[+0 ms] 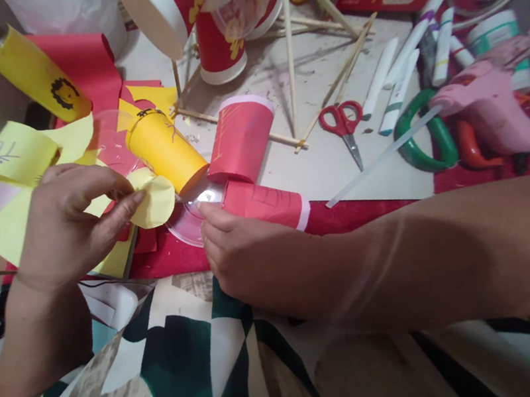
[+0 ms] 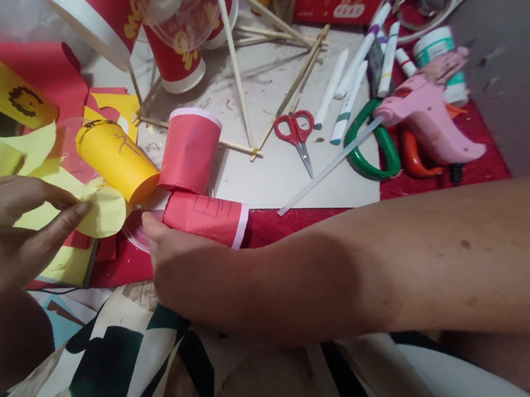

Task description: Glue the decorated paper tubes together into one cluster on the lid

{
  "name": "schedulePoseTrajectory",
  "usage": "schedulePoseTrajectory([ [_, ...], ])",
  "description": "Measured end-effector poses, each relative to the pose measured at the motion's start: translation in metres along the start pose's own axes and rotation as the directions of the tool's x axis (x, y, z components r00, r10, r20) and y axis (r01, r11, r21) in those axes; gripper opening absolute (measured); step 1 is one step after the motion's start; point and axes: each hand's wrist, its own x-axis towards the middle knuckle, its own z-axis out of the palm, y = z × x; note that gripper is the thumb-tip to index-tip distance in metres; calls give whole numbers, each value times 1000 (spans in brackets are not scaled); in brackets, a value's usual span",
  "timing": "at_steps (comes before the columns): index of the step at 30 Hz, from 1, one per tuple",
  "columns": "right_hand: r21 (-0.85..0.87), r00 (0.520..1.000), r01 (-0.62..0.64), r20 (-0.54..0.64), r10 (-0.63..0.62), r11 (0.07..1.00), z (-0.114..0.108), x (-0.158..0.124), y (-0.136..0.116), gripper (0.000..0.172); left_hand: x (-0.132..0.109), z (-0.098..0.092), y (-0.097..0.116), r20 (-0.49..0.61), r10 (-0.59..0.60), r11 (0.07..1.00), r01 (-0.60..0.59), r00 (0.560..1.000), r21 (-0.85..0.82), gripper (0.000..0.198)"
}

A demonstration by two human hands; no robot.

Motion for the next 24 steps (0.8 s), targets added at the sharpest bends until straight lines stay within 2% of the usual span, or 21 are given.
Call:
schedulePoseTrajectory([
  [1,-30,997,-6,79,8,1000,-7,0,3,40,0,1,1,-7,2,1000,-2,1000,15,20],
  [3,-43,993,-5,118,10,999,-18,-1,6,37,-3,3,3,-34,13,999,-11,999,42,19],
  [6,16,995,-39,-97,40,999,-25,-10,9,29,-15,6,9,-90,18,999,-14,996,43,15],
  [9,43,945,-129,-299,136,991,-26,-25,20,30,-32,10,12,-145,-109,994,107,983,-23,13],
  [10,57,928,-154,-333,165,986,-25,-29,27,34,-37,12,12,-184,-174,984,166,967,-63,17],
  [13,129,824,-295,-467,320,947,-22,-35,58,51,-45,23,5,-284,-378,922,331,881,-200,34],
  [14,154,791,-310,-506,345,938,-21,-34,70,55,-45,28,1,-279,-441,892,381,853,-245,40],
  [15,186,778,-311,-513,362,932,-19,-32,82,54,-43,32,-3,-259,-497,856,421,828,-298,46],
  [17,290,758,-305,-503,416,907,-14,-22,105,52,-36,38,-9,-143,-588,763,486,796,-427,57],
  [21,470,815,-362,-260,518,805,-8,6,139,65,-20,40,-13,133,-641,513,552,756,-657,81],
  [24,566,846,-356,-143,514,744,-3,25,151,68,-15,36,-11,271,-626,344,571,731,-746,81],
])
